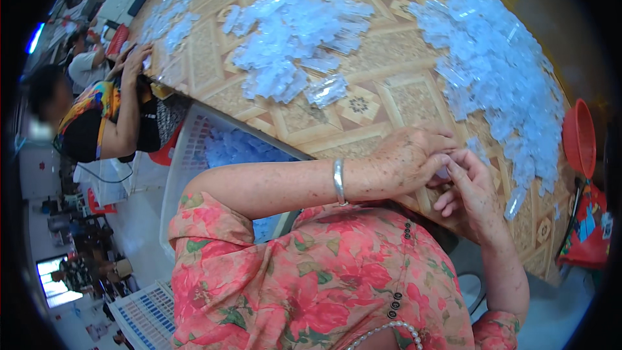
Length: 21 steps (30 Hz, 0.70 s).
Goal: The person sits at a table and repeatedly picks up small, clear plastic components. They align and press two pieces together to form a single unit, then place the assembled item on the table. The process is repetitive, involving picking, joining, and placing the plastic parts.
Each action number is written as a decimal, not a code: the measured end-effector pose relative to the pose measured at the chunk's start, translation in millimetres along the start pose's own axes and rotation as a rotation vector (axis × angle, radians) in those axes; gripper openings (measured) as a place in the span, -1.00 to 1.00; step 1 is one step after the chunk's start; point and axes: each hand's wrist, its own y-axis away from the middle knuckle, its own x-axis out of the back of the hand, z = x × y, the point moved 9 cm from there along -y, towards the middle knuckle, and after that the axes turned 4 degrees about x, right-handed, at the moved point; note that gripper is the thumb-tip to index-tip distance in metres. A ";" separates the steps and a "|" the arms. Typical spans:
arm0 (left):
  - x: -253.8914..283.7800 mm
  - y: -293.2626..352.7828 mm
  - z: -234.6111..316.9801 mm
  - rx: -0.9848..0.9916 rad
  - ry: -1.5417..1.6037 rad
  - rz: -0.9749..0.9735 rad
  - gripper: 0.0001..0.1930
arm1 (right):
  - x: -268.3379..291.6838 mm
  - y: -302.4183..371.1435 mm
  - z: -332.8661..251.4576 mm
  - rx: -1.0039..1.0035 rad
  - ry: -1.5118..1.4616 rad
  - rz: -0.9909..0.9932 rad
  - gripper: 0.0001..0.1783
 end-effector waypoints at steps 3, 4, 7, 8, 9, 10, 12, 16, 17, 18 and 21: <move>-0.6 -3.0 -12.2 0.223 0.236 -0.115 -0.60 | -0.8 -4.2 3.4 -0.050 -0.051 -0.007 -0.64; -2.2 -2.6 -17.9 0.272 0.312 -0.140 -0.60 | -1.0 -6.1 5.0 -0.073 -0.055 -0.021 -0.65; -0.6 -1.9 -14.5 0.126 0.329 -0.112 -0.60 | 1.5 -8.5 7.0 -0.088 -0.026 -0.014 -0.64; 0.1 -2.0 -14.4 0.112 0.368 -0.114 -0.60 | 2.3 -9.9 7.0 -0.095 -0.015 -0.011 -0.64; -2.6 -2.3 -15.9 0.126 0.357 -0.157 -0.60 | 1.4 -10.6 7.5 -0.097 -0.031 -0.021 -0.63; -4.7 -3.1 -18.2 0.117 0.334 -0.153 -0.60 | 1.6 -11.8 8.4 -0.102 -0.035 -0.034 -0.62; -9.3 -2.3 -22.9 0.099 0.289 -0.146 -0.60 | 1.9 -14.9 9.8 -0.112 -0.044 -0.058 -0.61; -10.8 -3.5 -18.3 0.045 0.269 -0.191 -0.58 | 3.3 -18.6 9.9 -0.128 -0.053 -0.091 -0.59; -11.5 -4.5 -16.6 0.024 0.268 -0.213 -0.61 | 2.6 -19.5 9.1 -0.130 -0.077 -0.102 -0.59; -10.4 -4.5 -17.1 0.033 0.267 -0.213 -0.62 | 1.4 -20.9 7.9 -0.123 -0.087 -0.112 -0.59; -10.9 -6.0 -16.1 0.057 0.299 -0.203 -0.66 | 0.4 -22.3 7.1 -0.106 -0.129 -0.120 -0.59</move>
